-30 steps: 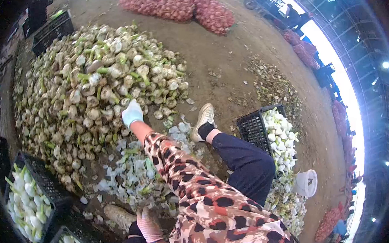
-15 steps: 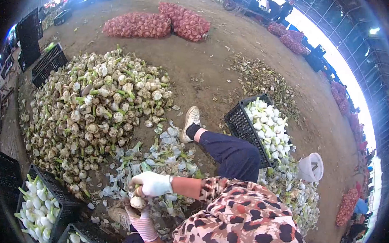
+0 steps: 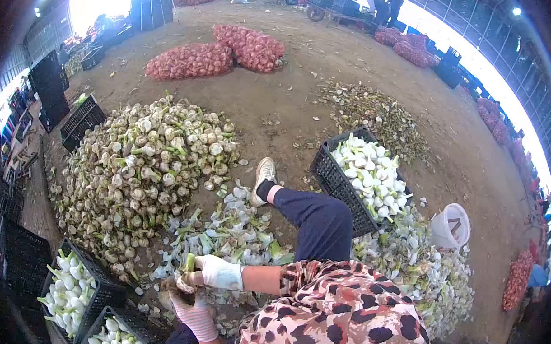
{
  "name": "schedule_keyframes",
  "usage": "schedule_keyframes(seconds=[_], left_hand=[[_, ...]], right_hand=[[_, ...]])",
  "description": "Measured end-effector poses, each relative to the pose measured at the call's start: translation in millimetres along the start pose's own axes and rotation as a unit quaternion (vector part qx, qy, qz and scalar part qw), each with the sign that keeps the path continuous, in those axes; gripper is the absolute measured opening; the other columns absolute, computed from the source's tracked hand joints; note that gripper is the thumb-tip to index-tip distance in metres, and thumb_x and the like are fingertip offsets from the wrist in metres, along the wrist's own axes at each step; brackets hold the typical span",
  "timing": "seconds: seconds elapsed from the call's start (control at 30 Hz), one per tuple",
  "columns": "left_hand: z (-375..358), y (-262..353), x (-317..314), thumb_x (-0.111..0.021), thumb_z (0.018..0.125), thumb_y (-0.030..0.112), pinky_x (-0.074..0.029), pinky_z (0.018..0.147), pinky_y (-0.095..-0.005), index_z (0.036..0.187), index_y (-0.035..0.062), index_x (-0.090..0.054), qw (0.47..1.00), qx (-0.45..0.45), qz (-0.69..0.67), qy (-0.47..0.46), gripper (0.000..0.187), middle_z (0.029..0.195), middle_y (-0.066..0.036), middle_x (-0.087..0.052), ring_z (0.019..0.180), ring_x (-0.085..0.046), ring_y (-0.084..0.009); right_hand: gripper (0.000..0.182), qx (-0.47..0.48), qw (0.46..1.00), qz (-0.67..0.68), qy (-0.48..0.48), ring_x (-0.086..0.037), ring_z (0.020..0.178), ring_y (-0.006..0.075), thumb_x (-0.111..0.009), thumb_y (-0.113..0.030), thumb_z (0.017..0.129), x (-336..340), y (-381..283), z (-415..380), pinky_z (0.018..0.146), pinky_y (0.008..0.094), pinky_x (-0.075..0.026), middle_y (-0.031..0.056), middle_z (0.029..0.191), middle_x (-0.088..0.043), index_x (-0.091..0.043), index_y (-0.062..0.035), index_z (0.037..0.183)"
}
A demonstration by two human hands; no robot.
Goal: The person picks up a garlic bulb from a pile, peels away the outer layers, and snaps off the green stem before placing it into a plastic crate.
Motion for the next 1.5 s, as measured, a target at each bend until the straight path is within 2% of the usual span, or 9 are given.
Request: schedule_keyframes(seconds=[0.5,0.63,0.67,0.77,0.9,1.03,1.23,1.33,1.5], left_hand=[[-22,31,-13,-0.076,0.072,0.0,-0.045,0.094,-0.0314,0.128,-0.0062,-0.05,0.997,0.047,-0.058,-0.034,0.062,0.116,-0.008,-0.058,0.103,-0.056,-0.0178],[-19,11,-3,-0.064,0.088,0.02,-0.047,0.085,-0.0287,0.119,-0.0029,-0.056,0.972,0.137,-0.19,-0.033,0.04,0.106,-0.009,-0.061,0.096,-0.058,-0.0188],[-23,4,-6,-0.057,0.089,0.005,-0.051,0.075,-0.0281,0.1,-0.002,-0.059,0.951,0.16,-0.261,-0.046,0.013,0.094,-0.008,-0.062,0.09,-0.059,-0.0162],[-29,43,-26,-0.052,0.097,0.021,-0.049,0.07,-0.0236,0.103,-0.0011,-0.058,0.932,0.219,-0.281,0.067,0.024,0.095,-0.008,-0.062,0.088,-0.06,-0.0159],[-33,10,6,-0.049,0.098,0.04,-0.047,0.087,-0.0354,0.132,-0.0054,-0.048,0.992,0.072,0.077,0.075,0.056,0.115,-0.012,-0.06,0.099,-0.057,-0.0234],[-28,51,-17,-0.071,0.081,0.012,-0.047,0.089,-0.0337,0.128,-0.0062,-0.051,0.98,-0.029,0.182,0.074,0.054,0.116,-0.017,-0.061,0.102,-0.057,-0.0216],[-26,10,4,-0.062,0.084,0.057,-0.051,0.087,-0.0295,0.122,-0.0074,-0.055,0.95,0.065,-0.284,-0.113,0.075,0.107,-0.012,-0.067,0.096,-0.066,-0.0191],[-18,-5,-1,-0.055,0.092,0.051,-0.054,0.076,-0.0338,0.116,0.0003,-0.056,0.904,0.208,-0.361,-0.099,0.056,0.104,-0.011,-0.065,0.092,-0.065,-0.022],[-18,7,10,-0.061,0.091,0.032,-0.052,0.071,-0.0266,0.12,-0.0032,-0.054,0.984,0.11,-0.138,-0.008,0.046,0.103,-0.011,-0.065,0.087,-0.064,-0.0168]], right_hand=[[0.026,0.011,0.992,0.013,-0.123,-0.054,0.086,0.0081,-0.061,-0.017,0.089,27,34,-13,0.075,0.0272,-0.046,-0.0022,0.094,-0.063,-0.062,-0.0007,0.109],[0.02,0.144,0.986,-0.059,-0.059,-0.057,0.083,0.013,-0.059,-0.01,0.085,13,21,-21,0.078,0.0304,-0.047,0.0023,0.09,-0.063,-0.063,-0.0023,0.103],[0.018,0.228,0.96,-0.159,-0.042,-0.059,0.082,0.0181,-0.057,-0.006,0.084,13,14,-21,0.078,0.0332,-0.049,0.0077,0.088,-0.063,-0.062,-0.0027,0.101],[0.021,0.224,0.942,-0.248,-0.029,-0.058,0.083,0.0274,-0.055,-0.003,0.081,9,5,-26,0.078,0.0369,-0.048,0.0141,0.088,-0.058,-0.059,-0.0026,0.102],[0.024,0.172,0.972,-0.158,-0.013,-0.061,0.09,0.0255,-0.06,-0.009,0.086,13,-5,-27,0.081,0.0359,-0.049,0.013,0.095,-0.059,-0.06,-0.0036,0.11],[0.025,0.247,0.925,-0.288,0.005,-0.062,0.086,0.026,-0.06,-0.006,0.081,12,-3,-30,0.08,0.0355,-0.051,0.0124,0.09,-0.064,-0.064,-0.0067,0.106],[0.029,-0.033,0.972,0.221,-0.065,-0.059,0.089,0.0083,-0.051,-0.008,0.094,11,20,-45,0.078,0.0242,-0.049,0.0024,0.101,-0.066,-0.06,-0.001,0.121],[0.031,0.002,0.986,0.162,-0.046,-0.06,0.091,0.0108,-0.051,-0.005,0.093,8,1,-47,0.08,0.028,-0.05,0.0048,0.105,-0.066,-0.06,-0.0012,0.122],[0.029,0.158,0.959,-0.211,-0.106,-0.061,0.084,0.0151,-0.054,0.002,0.087,14,-7,-39,0.077,0.0282,-0.049,0.0062,0.099,-0.065,-0.06,0.0001,0.115]])
Point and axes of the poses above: each hand's wrist, its own z-axis towards the middle knuckle, its own x-axis out of the back of the hand, y = z × x, the point moved 3 cm from there along z, towards the middle knuckle
